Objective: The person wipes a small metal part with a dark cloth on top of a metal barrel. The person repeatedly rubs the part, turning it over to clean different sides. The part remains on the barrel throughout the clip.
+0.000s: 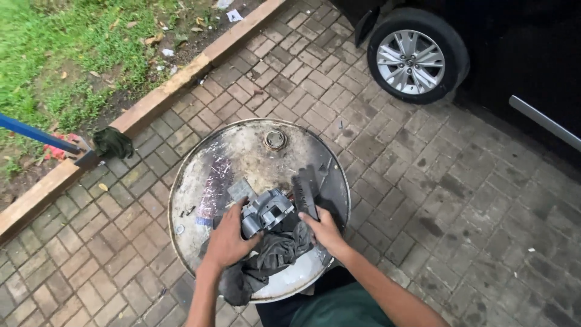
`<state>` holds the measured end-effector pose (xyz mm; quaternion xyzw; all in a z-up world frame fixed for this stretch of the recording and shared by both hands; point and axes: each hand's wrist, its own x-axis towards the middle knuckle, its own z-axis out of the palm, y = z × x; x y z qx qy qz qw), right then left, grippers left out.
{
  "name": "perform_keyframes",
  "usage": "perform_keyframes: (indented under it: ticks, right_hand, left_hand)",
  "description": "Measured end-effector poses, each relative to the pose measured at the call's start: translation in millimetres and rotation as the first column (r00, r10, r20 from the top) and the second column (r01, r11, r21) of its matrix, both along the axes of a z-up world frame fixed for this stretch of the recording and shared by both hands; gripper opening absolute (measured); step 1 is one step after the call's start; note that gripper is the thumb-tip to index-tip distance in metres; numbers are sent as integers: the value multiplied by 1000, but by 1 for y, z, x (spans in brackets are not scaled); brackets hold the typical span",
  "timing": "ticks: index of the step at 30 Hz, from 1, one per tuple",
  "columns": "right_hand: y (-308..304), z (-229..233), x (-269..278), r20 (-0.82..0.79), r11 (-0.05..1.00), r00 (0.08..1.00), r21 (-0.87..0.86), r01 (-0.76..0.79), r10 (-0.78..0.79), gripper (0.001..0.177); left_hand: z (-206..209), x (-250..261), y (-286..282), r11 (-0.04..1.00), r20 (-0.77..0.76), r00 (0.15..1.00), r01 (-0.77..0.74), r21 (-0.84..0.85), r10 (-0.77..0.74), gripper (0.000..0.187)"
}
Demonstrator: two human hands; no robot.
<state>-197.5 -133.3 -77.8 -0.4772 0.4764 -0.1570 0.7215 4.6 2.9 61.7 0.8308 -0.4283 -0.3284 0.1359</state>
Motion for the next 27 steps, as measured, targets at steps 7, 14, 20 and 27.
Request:
perform_keyframes:
  ticks: [7, 14, 20, 27]
  right_hand:
    - [14, 25, 8, 73, 997, 996, 55, -46, 42, 29]
    - [-12, 63, -17, -181, 920, 936, -205, -335, 301, 68]
    - [-37, 143, -20, -467, 614, 665, -284, -737, 582, 60]
    - [-37, 152, 34, -546, 630, 640, -241, -738, 540, 59]
  left_hand:
    - [-45, -33, 7, 983, 109, 984, -127, -131, 141, 103]
    - [-49, -38, 7, 929, 214, 936, -206, -307, 279, 97]
    - [-60, -39, 7, 923, 273, 917, -196, -331, 292, 64]
    - [-82, -37, 14, 912, 362, 907, -54, -406, 215, 64]
